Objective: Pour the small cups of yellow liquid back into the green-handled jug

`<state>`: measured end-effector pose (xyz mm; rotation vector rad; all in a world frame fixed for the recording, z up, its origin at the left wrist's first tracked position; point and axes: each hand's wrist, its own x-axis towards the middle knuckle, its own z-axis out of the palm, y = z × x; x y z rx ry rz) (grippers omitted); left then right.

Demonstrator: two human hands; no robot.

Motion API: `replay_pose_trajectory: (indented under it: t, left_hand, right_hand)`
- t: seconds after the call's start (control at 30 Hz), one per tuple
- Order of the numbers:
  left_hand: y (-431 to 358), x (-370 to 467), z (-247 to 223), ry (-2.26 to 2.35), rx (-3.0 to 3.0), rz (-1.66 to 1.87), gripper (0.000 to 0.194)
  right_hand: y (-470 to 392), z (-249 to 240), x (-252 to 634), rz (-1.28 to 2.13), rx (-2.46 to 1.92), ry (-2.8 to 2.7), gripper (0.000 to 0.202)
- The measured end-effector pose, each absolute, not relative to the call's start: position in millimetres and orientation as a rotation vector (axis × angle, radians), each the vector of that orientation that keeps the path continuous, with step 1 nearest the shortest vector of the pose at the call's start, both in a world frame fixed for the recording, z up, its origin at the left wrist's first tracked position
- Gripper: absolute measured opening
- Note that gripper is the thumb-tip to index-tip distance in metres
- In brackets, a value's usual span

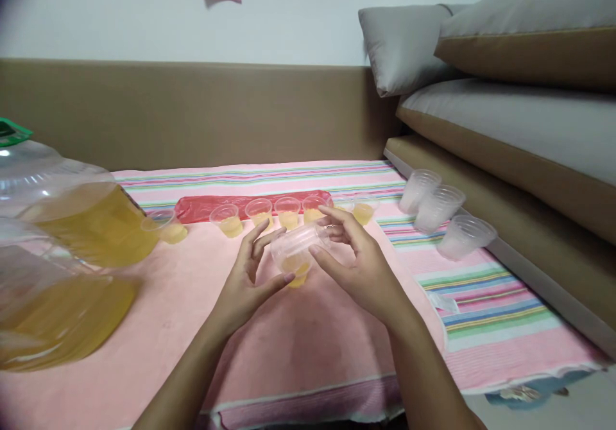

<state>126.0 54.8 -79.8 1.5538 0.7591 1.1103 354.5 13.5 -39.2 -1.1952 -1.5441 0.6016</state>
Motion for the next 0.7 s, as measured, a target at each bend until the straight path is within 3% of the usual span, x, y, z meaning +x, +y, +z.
replay_pose_trajectory:
  t: [0.13,0.3,0.43,0.6,0.7]
  left_hand:
    - [55,125,-78,0.694,1.534,1.099,0.097]
    - [57,124,-75,0.716,1.611,1.069,0.095]
    - [56,127,-74,0.723,1.620,1.052,0.096]
    - [57,126,-72,0.715,1.635,1.125,0.097]
    - [60,123,-74,0.799,1.588,1.249,0.081]
  right_hand:
    - [10,-34,360,0.545,-1.255,-1.641,0.050]
    - [6,-26,357,0.183,-1.282,-1.928,0.059]
    - [6,-25,349,-0.015,-1.250,-2.053,0.050]
    - [10,-25,341,-0.013,-1.225,-1.983,0.038]
    - [13,-25,346,0.037,-1.269,-1.713,0.040]
